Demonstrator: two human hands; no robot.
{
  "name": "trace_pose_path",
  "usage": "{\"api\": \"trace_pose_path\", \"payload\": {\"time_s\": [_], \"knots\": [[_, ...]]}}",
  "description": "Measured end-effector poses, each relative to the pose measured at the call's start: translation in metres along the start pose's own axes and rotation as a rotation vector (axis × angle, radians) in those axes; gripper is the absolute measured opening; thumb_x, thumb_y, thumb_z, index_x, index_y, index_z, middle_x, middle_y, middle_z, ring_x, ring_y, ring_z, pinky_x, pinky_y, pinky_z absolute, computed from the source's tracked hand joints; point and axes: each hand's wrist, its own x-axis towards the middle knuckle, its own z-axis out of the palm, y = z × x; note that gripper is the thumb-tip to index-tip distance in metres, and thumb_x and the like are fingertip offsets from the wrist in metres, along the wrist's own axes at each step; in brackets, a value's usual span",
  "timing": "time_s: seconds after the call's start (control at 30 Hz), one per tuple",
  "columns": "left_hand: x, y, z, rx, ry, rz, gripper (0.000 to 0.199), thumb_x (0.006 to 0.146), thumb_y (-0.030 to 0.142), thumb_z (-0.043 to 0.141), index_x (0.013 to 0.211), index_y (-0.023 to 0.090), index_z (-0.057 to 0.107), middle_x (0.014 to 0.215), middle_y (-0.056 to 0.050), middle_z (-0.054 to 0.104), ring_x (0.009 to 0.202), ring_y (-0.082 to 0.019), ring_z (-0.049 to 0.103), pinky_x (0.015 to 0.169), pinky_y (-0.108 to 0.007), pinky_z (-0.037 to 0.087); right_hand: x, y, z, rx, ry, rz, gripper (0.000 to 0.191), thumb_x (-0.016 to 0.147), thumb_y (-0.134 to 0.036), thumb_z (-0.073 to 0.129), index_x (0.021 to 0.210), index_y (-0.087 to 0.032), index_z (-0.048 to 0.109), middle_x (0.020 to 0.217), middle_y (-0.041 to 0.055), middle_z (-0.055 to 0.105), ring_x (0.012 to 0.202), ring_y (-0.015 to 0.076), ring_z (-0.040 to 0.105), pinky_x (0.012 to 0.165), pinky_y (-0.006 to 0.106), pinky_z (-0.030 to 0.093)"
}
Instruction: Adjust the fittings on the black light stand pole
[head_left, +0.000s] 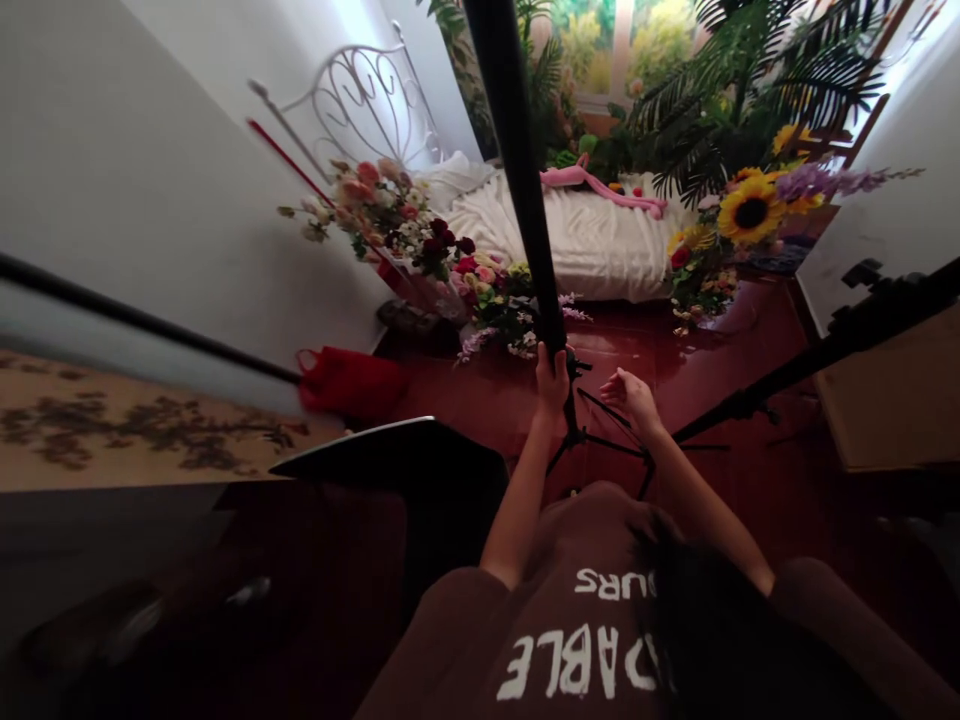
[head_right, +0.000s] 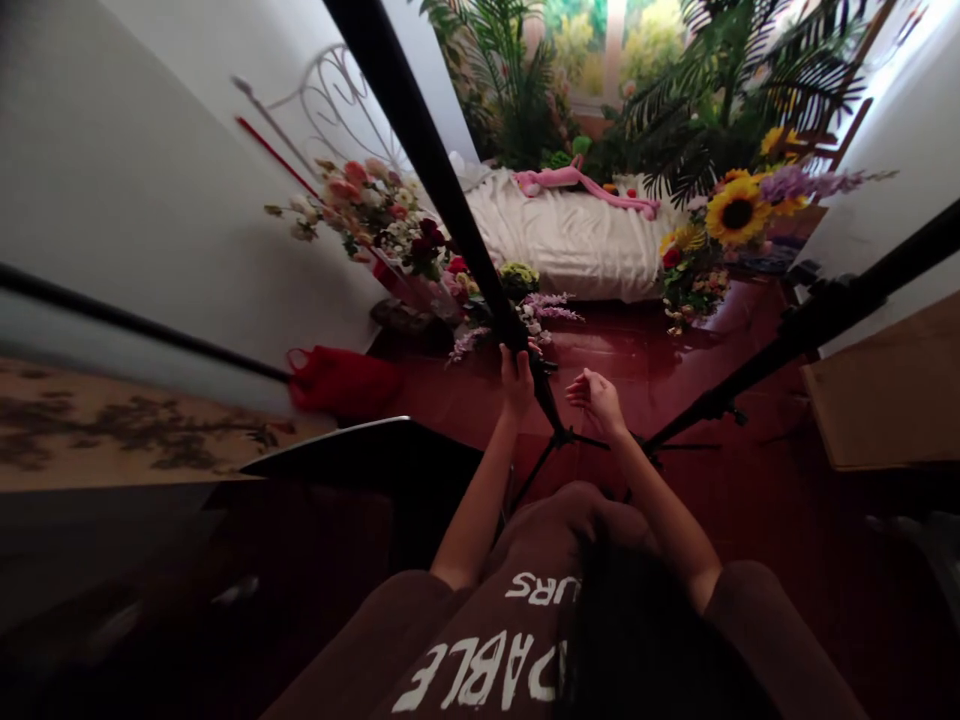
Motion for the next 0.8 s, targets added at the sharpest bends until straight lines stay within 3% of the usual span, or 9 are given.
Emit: {"api": "trace_pose_path", "payload": {"time_s": [0.13,0.23,0.4,0.63,0.73,0.8], "knots": [[0.002,-0.011,0.002,0.02,0.029,0.004,0.067,0.087,0.076,0.036,0.113,0.019,0.059,0.091,-0.009,0.068,0.087,-0.018,0.066,0.079,-0.03,0.053,0.001,-0.002,0.028,-0.086,-0.211,0.184,0.047,0.089,-0.063,0.053,0.074,-0.02,0.06,0.059,0.0027,0.068,0.049,0.0119,0.064,0.047,0.02,0.052],[0.003,-0.019,0.004,0.033,0.065,0.005,0.072,0.084,0.079,0.038,0.114,0.017,0.06,0.097,-0.012,0.068,0.093,-0.021,0.066,0.083,-0.032,0.052,0.0,-0.004,0.043,-0.059,-0.31,0.204,0.054,0.089,-0.07,0.046,0.073,-0.02,0.059,0.061,0.0026,0.069,0.049,0.0117,0.063,0.048,0.02,0.052],[0.004,-0.024,0.004,0.016,0.034,0.002,0.068,0.085,0.077,0.04,0.112,0.018,0.061,0.088,-0.008,0.066,0.087,-0.019,0.064,0.08,-0.031,0.052,0.002,-0.007,0.049,0.033,-0.272,0.198,0.043,0.092,-0.058,0.053,0.071,-0.02,0.058,0.06,0.0007,0.068,0.049,0.0093,0.061,0.047,0.017,0.049],[0.004,-0.022,0.004,0.023,0.018,0.033,0.058,0.09,0.068,0.043,0.114,0.018,0.06,0.095,-0.011,0.068,0.086,-0.02,0.065,0.081,-0.032,0.051,0.011,-0.011,0.042,-0.013,-0.27,0.227,0.035,0.091,-0.053,0.056,0.081,-0.02,0.061,0.064,-0.0005,0.068,0.046,0.0078,0.059,0.042,0.016,0.046],[0.005,-0.022,0.005,0.032,0.035,0.034,0.054,0.091,0.066,0.044,0.113,0.019,0.06,0.093,-0.009,0.068,0.083,-0.018,0.065,0.078,-0.03,0.051,0.016,-0.012,0.037,-0.093,-0.306,0.153,0.029,0.083,-0.049,0.068,0.083,-0.02,0.061,0.067,-0.0013,0.069,0.048,0.0078,0.059,0.044,0.016,0.046],[0.005,-0.022,0.005,0.039,0.041,0.047,0.053,0.09,0.066,0.045,0.11,0.02,0.06,0.091,-0.008,0.068,0.079,-0.017,0.064,0.075,-0.029,0.051,0.019,-0.011,0.033,-0.21,-0.305,0.008,0.03,0.075,-0.046,0.075,0.083,-0.022,0.06,0.068,-0.0026,0.068,0.05,0.0086,0.06,0.044,0.017,0.047]]}}
